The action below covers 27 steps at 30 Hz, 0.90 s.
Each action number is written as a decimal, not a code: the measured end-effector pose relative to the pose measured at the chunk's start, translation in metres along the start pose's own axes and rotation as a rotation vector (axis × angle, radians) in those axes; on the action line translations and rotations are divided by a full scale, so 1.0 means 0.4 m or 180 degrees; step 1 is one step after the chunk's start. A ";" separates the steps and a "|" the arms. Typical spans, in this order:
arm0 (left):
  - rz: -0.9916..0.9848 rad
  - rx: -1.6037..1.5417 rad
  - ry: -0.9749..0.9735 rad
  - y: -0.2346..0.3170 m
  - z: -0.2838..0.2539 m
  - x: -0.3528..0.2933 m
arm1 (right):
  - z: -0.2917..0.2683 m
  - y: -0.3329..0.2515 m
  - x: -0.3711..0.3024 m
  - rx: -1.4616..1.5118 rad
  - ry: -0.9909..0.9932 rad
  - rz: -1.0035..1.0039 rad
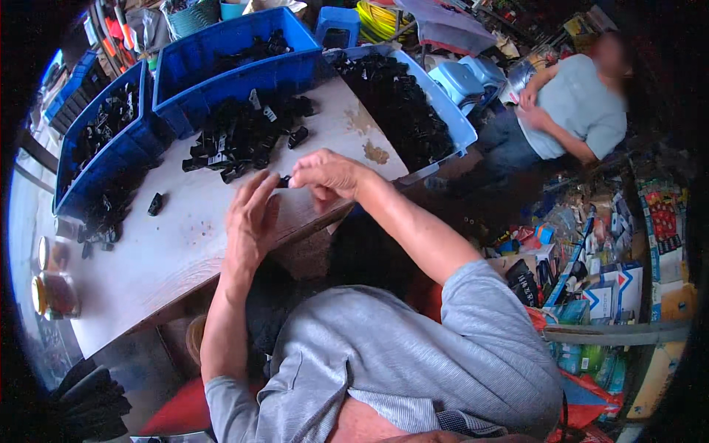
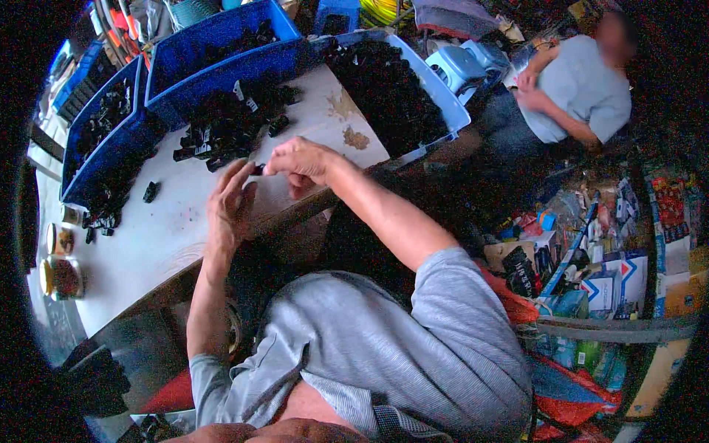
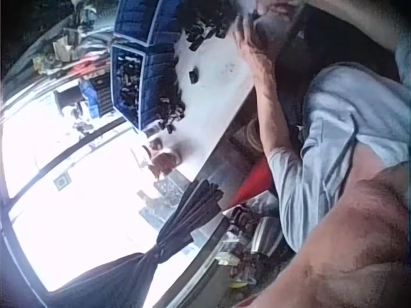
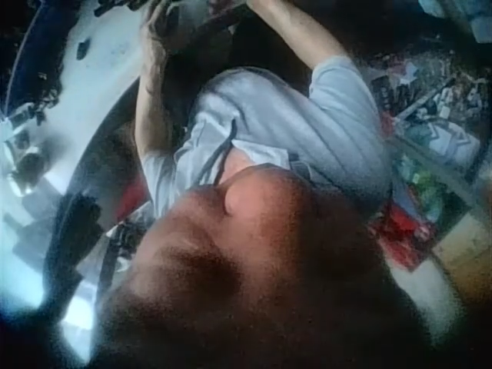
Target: Assembling small black plastic components by hand at a workstation.
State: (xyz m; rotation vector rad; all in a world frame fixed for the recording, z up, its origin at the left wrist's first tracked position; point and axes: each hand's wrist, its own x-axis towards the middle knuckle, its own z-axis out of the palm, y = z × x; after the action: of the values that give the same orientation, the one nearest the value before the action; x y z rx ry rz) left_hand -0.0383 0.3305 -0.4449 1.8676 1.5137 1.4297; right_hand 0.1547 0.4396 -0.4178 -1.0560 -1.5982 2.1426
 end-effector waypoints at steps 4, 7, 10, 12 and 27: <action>0.0130 0.0383 -0.0103 -0.023 -0.004 -0.002 | 0.050 -0.004 0.025 -0.0044 -0.0143 0.0089; 0.0000 0.0360 0.0073 -0.037 -0.018 -0.011 | 0.072 0.001 0.045 -0.0575 0.0310 0.0082; -0.0047 0.0608 -0.0150 -0.025 -0.035 -0.003 | 0.106 -0.010 0.027 -0.0837 0.0640 -0.0056; -0.0146 0.0655 0.0064 -0.039 -0.035 -0.010 | 0.123 -0.029 0.020 -0.0938 0.0569 -0.0096; -0.1009 -0.0061 0.0335 -0.082 -0.082 -0.045 | 0.174 -0.010 0.085 -0.1158 0.0054 -0.0617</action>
State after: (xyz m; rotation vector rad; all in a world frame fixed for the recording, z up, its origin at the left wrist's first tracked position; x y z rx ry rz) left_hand -0.0820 0.3170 -0.4645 1.4783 1.7464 1.4028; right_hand 0.0826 0.4113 -0.4186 -0.9638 -2.0416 1.7552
